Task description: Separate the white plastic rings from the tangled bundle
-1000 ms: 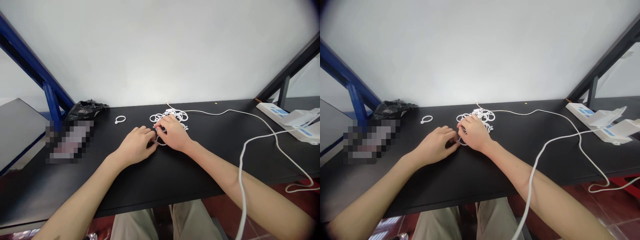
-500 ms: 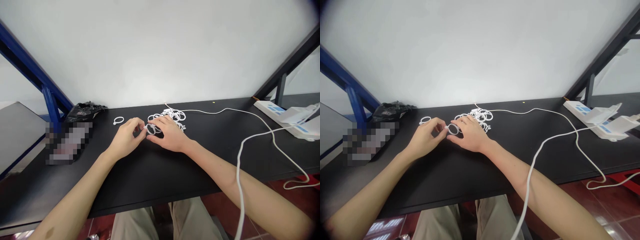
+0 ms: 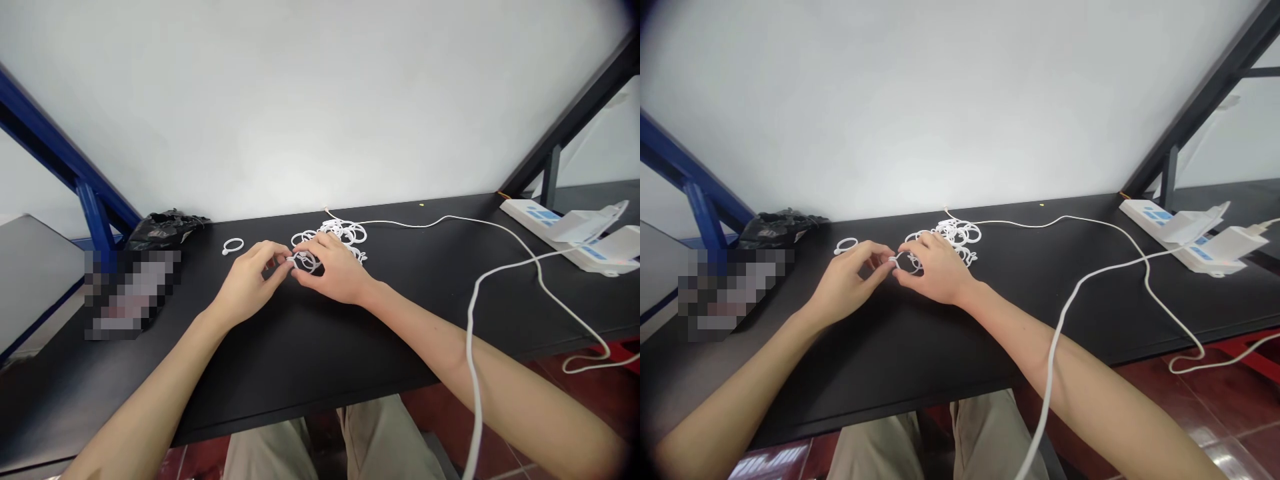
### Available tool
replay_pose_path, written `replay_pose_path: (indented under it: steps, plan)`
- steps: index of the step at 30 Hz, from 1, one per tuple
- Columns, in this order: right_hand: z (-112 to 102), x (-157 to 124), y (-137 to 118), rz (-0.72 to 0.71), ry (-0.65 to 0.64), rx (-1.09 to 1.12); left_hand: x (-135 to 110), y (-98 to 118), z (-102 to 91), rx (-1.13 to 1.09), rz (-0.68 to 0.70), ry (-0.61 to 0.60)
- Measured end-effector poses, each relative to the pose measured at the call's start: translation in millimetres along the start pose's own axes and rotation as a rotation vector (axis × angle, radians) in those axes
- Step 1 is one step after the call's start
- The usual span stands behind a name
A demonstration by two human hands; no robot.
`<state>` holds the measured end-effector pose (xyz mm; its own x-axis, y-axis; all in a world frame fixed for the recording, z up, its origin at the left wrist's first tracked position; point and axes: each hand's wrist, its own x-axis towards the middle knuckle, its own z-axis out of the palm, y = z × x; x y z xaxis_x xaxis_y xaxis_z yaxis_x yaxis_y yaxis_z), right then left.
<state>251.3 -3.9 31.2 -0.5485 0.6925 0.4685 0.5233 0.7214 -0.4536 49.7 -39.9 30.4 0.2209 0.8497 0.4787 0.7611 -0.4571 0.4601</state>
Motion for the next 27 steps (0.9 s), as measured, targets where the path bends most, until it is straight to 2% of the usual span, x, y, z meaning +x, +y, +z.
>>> replay_pose_path:
  steps: [8,18,23,27]
  plan:
    - [0.7,2.0,0.1,-0.008,-0.025,0.008,1.4,-0.9,-1.6,-0.006,0.049,-0.031]
    - [1.7,3.5,4.0,-0.103,-0.064,0.038,2.6,-2.2,-2.5,-0.073,0.079,-0.059]
    - [0.1,2.4,6.0,-0.075,-0.036,0.002,2.3,-0.3,-2.7,-0.025,0.007,-0.038]
    - [-1.5,1.9,8.1,0.004,0.005,-0.087,4.8,-5.0,-5.6,0.046,-0.071,0.072]
